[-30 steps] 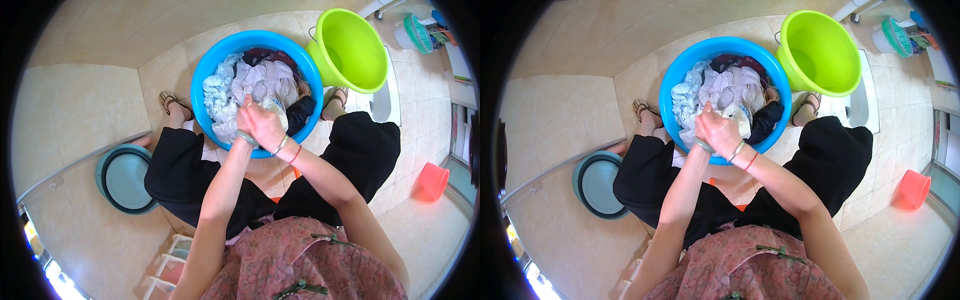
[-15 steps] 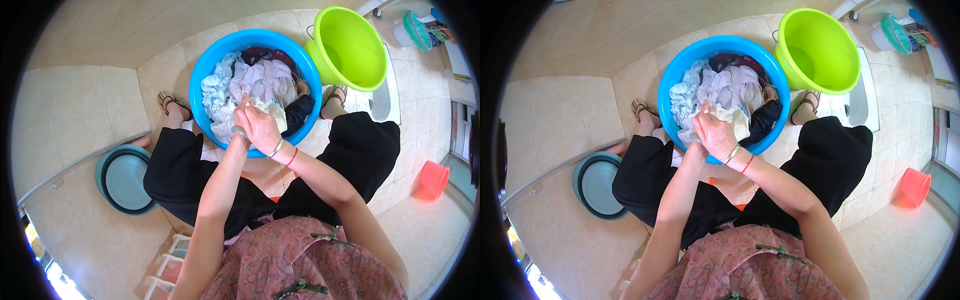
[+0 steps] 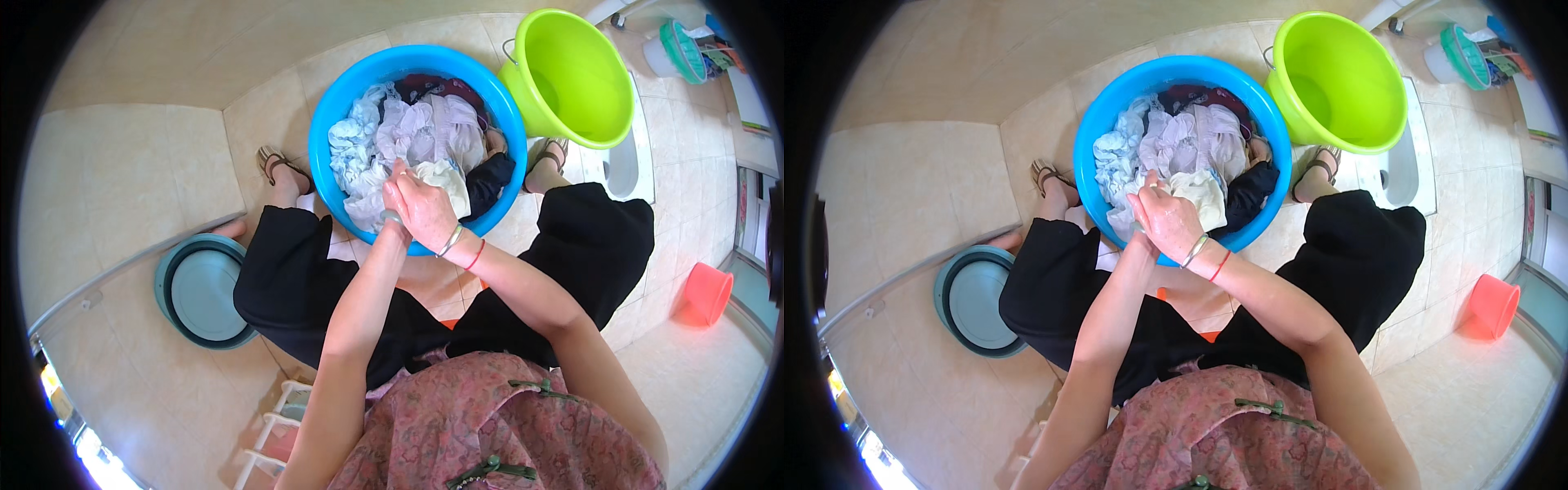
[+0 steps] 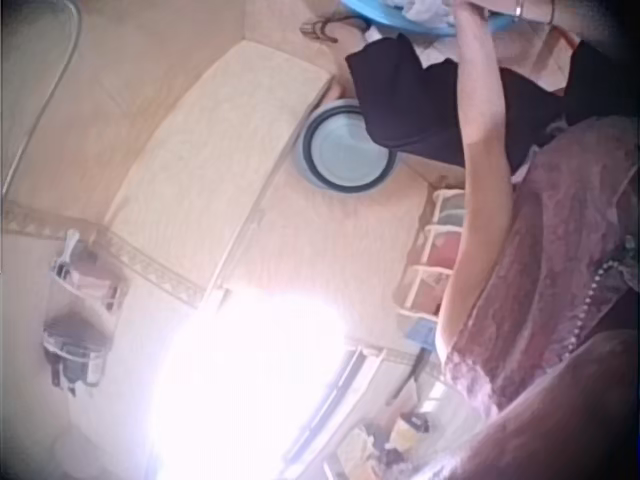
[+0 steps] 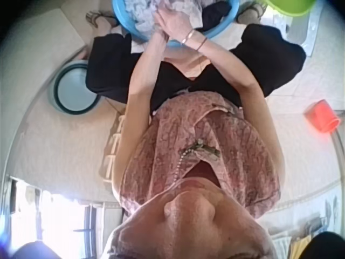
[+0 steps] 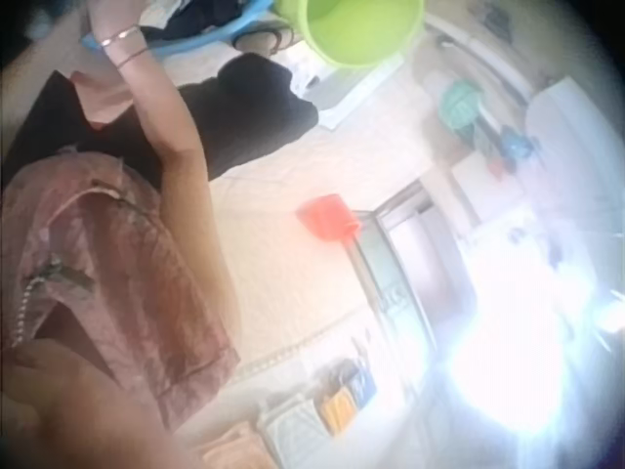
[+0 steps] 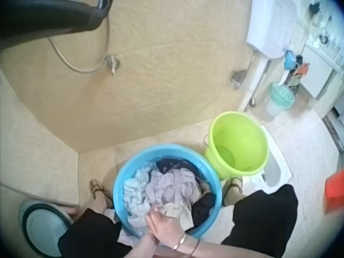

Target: The person moves an orange plastic stool and a green bucket to clear space, then sits on the stool. They proceed to hand-wash a load of mixed-color clothes in a blue basin filled with water, repeatedly submerging, scrubbing, and wringing the garments.

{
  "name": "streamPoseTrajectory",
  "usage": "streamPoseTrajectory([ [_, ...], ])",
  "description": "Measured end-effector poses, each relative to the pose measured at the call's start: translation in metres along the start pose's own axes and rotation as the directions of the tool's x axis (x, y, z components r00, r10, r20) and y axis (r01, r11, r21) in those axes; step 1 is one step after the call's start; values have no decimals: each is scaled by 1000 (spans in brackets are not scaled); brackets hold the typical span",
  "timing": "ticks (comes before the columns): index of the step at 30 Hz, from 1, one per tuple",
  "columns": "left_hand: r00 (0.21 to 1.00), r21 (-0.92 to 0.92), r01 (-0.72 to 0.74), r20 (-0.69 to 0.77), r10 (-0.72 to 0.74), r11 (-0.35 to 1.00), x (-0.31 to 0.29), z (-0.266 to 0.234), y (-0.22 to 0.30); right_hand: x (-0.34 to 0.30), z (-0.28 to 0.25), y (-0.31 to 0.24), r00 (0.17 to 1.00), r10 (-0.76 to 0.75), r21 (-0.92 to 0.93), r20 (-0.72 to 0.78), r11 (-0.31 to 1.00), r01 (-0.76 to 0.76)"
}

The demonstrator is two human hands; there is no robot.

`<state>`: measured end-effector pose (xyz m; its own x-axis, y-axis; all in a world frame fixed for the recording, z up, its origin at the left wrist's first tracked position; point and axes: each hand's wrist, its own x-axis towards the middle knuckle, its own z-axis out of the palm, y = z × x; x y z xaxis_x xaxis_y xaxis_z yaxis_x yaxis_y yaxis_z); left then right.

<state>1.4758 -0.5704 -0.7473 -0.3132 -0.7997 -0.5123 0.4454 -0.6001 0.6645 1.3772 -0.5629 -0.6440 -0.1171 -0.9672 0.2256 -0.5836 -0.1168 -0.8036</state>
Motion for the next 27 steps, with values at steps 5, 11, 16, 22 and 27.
streamPoseTrajectory([
  [5, 910, -167, 154, -359, -206, 974, -31, 87, 39, 5, -5, 81, 938, 345, -134, 45, 932, -336],
  [11, 944, -455, 165, -185, -274, 875, -30, 102, 56, -31, -10, 140, 667, 745, 69, -10, 666, -742],
  [16, 971, -616, 112, -99, -218, 779, -45, 81, 64, -34, -10, 106, 126, 846, 334, 518, -64, -941],
  [22, 970, -684, 239, 146, -192, 690, -62, 59, 54, -29, -7, 117, 245, 687, 504, 684, -202, -840],
  [27, 962, -546, 227, -1, -272, 807, -51, 29, 42, -9, -29, 119, 606, 640, 828, 473, -88, -553],
])
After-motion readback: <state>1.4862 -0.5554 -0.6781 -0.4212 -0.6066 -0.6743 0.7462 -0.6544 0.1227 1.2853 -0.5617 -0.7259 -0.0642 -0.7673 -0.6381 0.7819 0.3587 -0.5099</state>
